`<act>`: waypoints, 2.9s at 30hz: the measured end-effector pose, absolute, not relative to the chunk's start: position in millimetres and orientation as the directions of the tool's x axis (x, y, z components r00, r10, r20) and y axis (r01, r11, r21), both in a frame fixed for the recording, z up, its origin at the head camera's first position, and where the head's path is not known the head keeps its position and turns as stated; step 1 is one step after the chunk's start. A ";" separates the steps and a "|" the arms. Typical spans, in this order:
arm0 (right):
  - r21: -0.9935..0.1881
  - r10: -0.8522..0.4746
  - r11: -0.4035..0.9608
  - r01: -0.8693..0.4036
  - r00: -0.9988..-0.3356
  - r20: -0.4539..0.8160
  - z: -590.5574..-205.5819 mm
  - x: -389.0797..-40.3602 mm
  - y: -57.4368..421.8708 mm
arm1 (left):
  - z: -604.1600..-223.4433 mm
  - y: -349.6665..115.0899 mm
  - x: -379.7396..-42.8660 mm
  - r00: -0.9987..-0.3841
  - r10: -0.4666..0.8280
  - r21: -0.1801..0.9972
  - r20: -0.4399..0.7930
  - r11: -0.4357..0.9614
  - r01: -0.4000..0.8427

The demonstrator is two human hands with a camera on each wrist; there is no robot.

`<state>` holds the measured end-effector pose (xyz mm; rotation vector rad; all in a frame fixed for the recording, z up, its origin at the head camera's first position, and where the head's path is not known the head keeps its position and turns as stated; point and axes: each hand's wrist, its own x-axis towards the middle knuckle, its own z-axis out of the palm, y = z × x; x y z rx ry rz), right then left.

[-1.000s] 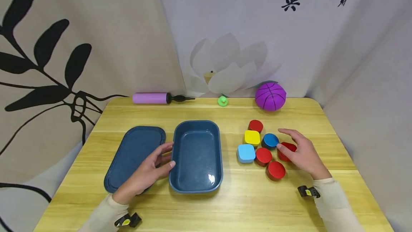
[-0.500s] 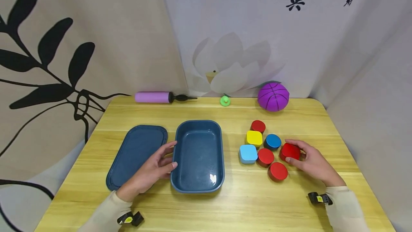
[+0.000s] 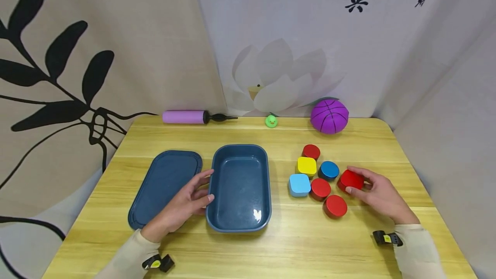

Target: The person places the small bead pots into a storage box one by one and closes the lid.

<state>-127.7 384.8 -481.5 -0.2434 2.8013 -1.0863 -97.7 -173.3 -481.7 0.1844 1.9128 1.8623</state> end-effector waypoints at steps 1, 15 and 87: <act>-0.679 -0.183 0.728 -0.098 -0.982 -0.054 -480.3 -127.1 385.1 | -481.8 -173.2 -97.8 -0.884 0.406 0.973 -0.231 0.073 -0.220; -0.691 -0.194 0.679 -0.248 -0.968 0.157 -450.9 -119.7 367.9 | -480.5 -172.1 -99.0 -0.879 0.421 0.974 -0.226 0.080 -0.212; -0.610 -0.876 0.384 -0.693 -0.483 -0.001 -465.9 -133.0 76.2 | -482.0 -171.6 -107.0 -0.882 0.410 0.972 -0.234 0.085 -0.218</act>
